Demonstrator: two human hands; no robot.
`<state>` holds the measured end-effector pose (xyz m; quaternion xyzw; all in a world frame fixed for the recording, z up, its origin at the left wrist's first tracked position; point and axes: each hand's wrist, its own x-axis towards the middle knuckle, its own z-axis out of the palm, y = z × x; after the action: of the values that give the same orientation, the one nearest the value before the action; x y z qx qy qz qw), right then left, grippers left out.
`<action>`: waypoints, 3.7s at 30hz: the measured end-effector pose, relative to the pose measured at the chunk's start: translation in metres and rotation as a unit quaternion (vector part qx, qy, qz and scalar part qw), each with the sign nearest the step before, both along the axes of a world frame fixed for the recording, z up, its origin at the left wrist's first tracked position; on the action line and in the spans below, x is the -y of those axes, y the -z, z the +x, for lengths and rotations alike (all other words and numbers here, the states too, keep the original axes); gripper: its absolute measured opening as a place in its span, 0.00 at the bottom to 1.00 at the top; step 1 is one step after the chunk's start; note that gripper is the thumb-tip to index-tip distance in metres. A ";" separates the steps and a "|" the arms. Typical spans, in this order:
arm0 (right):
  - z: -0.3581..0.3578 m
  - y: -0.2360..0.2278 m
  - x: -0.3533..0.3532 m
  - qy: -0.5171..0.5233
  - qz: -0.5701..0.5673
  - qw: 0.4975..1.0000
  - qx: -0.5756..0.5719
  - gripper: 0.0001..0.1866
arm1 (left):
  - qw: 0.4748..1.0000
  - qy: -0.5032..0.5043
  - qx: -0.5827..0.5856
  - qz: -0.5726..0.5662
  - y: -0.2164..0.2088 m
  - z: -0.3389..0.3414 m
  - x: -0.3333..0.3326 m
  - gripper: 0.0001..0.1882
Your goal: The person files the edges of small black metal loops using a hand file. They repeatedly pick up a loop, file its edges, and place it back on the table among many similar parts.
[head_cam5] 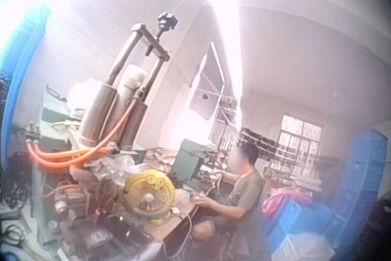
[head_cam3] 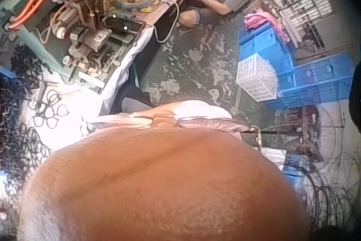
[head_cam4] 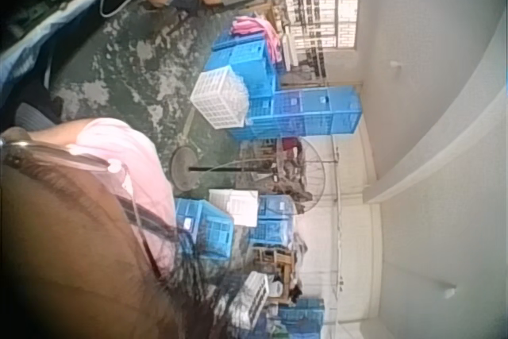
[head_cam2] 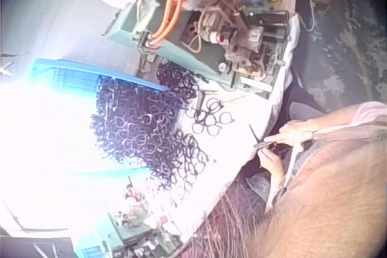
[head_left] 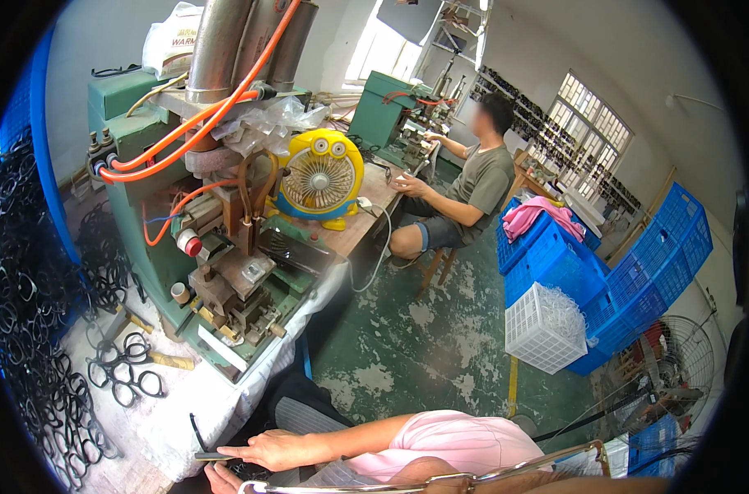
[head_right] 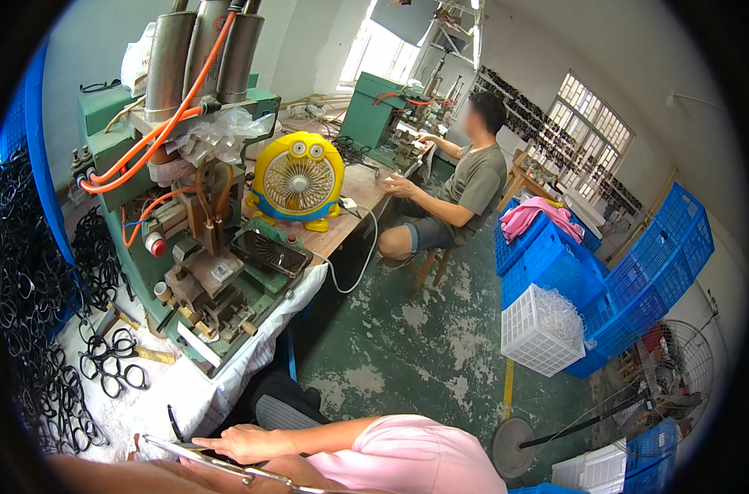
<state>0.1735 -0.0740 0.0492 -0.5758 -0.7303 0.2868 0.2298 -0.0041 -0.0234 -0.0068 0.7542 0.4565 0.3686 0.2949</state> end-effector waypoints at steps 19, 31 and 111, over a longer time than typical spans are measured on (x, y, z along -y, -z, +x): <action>0.000 -0.002 0.001 0.005 0.011 1.000 -0.013 0.33 | 0.915 0.057 -0.021 0.400 0.014 0.000 -0.023 0.12; 0.000 -0.002 0.000 0.003 -0.014 1.000 -0.018 0.32 | 0.999 -0.011 0.041 -0.015 0.000 0.001 0.003 0.12; -0.005 -0.041 -0.011 -0.001 -0.154 0.980 0.125 0.30 | 0.996 0.021 0.064 0.053 -0.001 -0.002 -0.015 0.08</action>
<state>0.1684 -0.0629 0.0905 -0.6348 -0.7010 0.3218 0.0447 -0.0058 -0.0082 -0.0054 0.7530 0.4004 0.4334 0.2914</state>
